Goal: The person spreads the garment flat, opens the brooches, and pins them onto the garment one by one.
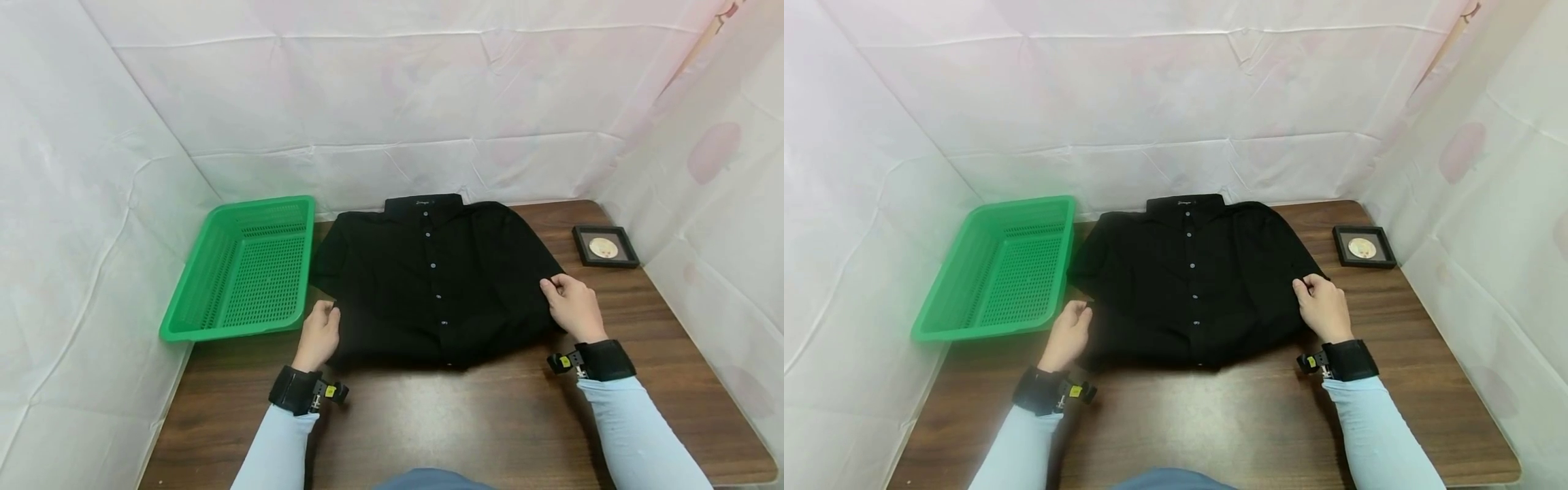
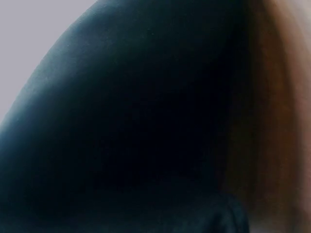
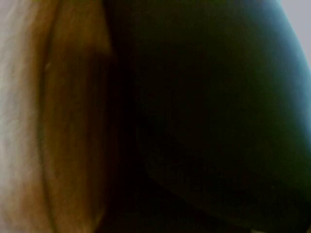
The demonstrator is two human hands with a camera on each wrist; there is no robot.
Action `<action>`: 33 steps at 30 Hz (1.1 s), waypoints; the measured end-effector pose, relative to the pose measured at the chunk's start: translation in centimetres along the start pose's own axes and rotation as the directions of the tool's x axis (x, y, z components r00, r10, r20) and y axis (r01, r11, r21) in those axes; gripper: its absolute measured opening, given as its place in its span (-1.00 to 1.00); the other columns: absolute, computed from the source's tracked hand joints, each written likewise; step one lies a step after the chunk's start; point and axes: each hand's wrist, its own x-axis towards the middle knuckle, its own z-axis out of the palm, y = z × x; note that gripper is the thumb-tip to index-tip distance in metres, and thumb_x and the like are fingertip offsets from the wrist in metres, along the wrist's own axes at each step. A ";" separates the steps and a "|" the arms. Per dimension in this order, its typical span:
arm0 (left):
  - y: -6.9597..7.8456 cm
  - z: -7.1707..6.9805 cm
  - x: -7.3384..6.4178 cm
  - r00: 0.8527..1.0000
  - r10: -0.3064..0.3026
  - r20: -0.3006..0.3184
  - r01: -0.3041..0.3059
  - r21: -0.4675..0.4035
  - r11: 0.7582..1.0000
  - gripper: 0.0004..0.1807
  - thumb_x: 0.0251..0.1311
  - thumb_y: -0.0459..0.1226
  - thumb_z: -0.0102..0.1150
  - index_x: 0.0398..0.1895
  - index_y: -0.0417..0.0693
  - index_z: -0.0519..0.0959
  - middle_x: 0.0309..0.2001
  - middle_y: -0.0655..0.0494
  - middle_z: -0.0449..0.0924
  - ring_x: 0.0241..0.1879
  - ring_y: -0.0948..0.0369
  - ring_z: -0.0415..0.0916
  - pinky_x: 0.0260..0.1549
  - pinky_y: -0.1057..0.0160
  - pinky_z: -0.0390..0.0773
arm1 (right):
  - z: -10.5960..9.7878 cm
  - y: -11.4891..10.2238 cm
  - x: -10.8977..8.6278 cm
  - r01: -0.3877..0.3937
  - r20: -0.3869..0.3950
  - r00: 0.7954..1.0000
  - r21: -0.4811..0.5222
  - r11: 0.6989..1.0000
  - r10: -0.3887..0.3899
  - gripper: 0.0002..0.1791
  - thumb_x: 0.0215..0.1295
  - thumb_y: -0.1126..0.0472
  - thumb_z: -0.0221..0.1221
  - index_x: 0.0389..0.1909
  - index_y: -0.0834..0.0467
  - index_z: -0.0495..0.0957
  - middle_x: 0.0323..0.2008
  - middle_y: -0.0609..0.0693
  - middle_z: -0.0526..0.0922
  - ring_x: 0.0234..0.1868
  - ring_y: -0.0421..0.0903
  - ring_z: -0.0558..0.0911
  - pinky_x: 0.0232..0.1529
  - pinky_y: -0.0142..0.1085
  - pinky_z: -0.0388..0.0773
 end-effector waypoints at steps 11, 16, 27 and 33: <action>-4.8 1.3 -2.7 0.990 -0.086 0.107 0.077 0.089 0.993 -0.58 0.42 -0.15 -0.04 0.06 -0.37 0.47 -0.25 -0.21 0.59 -0.30 -0.01 0.56 -0.34 0.06 0.53 | -0.1 1.5 -1.6 0.049 0.230 0.972 -0.041 0.998 -0.038 -0.59 0.50 -0.01 -0.08 -0.36 0.23 0.48 -0.72 -0.05 0.30 -0.66 -0.08 0.35 -0.56 -0.25 0.25; -5.8 1.3 -3.8 0.988 -0.077 0.137 0.064 0.102 0.993 -0.60 0.39 -0.10 0.03 -0.02 -0.29 0.54 -0.66 0.11 0.30 -0.64 0.21 0.26 -0.58 0.26 0.31 | -0.8 2.2 -2.2 0.069 0.359 0.932 -0.015 0.998 -0.059 -0.55 0.47 -0.11 -0.06 -0.46 0.17 0.40 -0.71 -0.07 0.28 -0.67 -0.11 0.31 -0.59 -0.29 0.22; -6.3 -0.5 -5.7 0.932 0.088 0.351 -0.155 0.167 0.974 -0.44 -0.10 0.02 0.49 -0.02 0.02 0.60 -0.17 0.11 0.63 -0.08 0.06 0.55 -0.07 0.03 0.51 | -2.0 3.6 -3.6 0.243 0.572 0.790 0.039 0.969 -0.221 -0.62 0.10 -0.06 0.37 -0.44 0.13 0.45 -0.37 -0.04 0.43 -0.36 -0.10 0.41 -0.35 -0.30 0.34; -6.3 -0.4 -5.8 0.918 0.214 0.333 -0.291 0.201 0.935 -0.70 0.01 -0.31 0.42 -0.13 0.04 0.66 -0.05 0.10 0.60 0.08 0.02 0.48 0.07 -0.07 0.42 | -2.3 4.0 -3.7 0.292 0.552 0.791 0.036 0.956 -0.263 -0.71 0.04 0.19 0.42 -0.60 -0.01 0.44 -0.41 -0.12 0.37 -0.40 -0.17 0.35 -0.37 -0.36 0.27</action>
